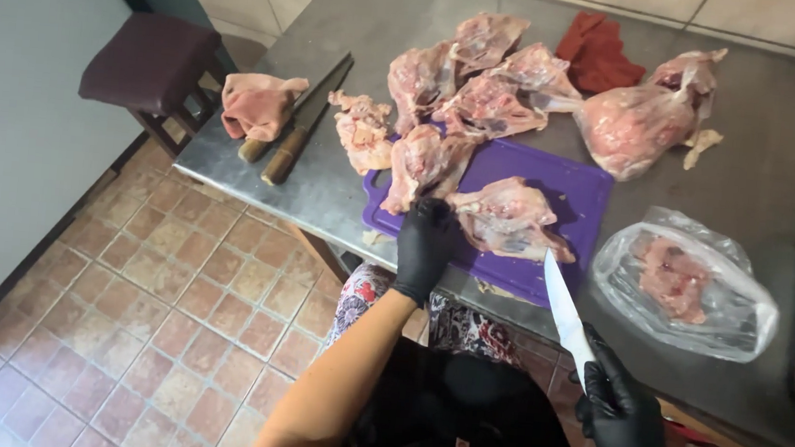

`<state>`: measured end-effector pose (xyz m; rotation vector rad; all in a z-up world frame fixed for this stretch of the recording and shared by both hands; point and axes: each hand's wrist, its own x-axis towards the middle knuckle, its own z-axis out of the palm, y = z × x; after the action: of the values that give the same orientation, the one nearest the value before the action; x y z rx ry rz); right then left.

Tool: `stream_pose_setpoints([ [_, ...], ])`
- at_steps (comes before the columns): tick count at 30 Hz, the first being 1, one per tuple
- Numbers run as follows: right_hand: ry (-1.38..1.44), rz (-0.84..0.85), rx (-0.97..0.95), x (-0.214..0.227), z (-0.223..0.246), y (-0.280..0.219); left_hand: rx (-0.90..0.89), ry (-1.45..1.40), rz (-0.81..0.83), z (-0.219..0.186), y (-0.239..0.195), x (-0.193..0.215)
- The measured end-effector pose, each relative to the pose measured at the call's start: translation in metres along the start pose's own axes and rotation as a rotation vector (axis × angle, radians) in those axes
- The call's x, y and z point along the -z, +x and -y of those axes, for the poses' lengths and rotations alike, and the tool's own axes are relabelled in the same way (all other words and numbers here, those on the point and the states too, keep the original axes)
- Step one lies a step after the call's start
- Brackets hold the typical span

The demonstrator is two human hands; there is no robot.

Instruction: Trimming and slicing raw chicken breasts on a cutting board using a knife in a food preparation area.

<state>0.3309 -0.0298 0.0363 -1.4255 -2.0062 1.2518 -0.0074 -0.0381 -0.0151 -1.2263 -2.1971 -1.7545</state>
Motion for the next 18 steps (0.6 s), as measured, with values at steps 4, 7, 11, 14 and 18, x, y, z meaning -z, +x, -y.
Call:
stream_pose_setpoints([
  [4,0.098,0.042,-0.003,-0.008,0.013,0.001,0.326,0.033,0.126,-0.001,-0.008,0.0],
  [7,0.037,0.066,0.022,-0.013,0.023,0.0,0.474,0.113,0.246,-0.024,0.001,-0.001],
  [11,-0.04,0.045,0.025,-0.015,0.026,-0.003,0.553,0.185,0.321,-0.024,0.002,-0.011],
  [14,0.013,0.018,-0.026,-0.014,0.014,-0.003,0.619,0.151,0.347,-0.043,0.006,0.005],
  [18,-0.037,0.018,-0.094,-0.008,0.011,-0.002,0.245,0.08,0.137,-0.044,0.016,0.009],
])
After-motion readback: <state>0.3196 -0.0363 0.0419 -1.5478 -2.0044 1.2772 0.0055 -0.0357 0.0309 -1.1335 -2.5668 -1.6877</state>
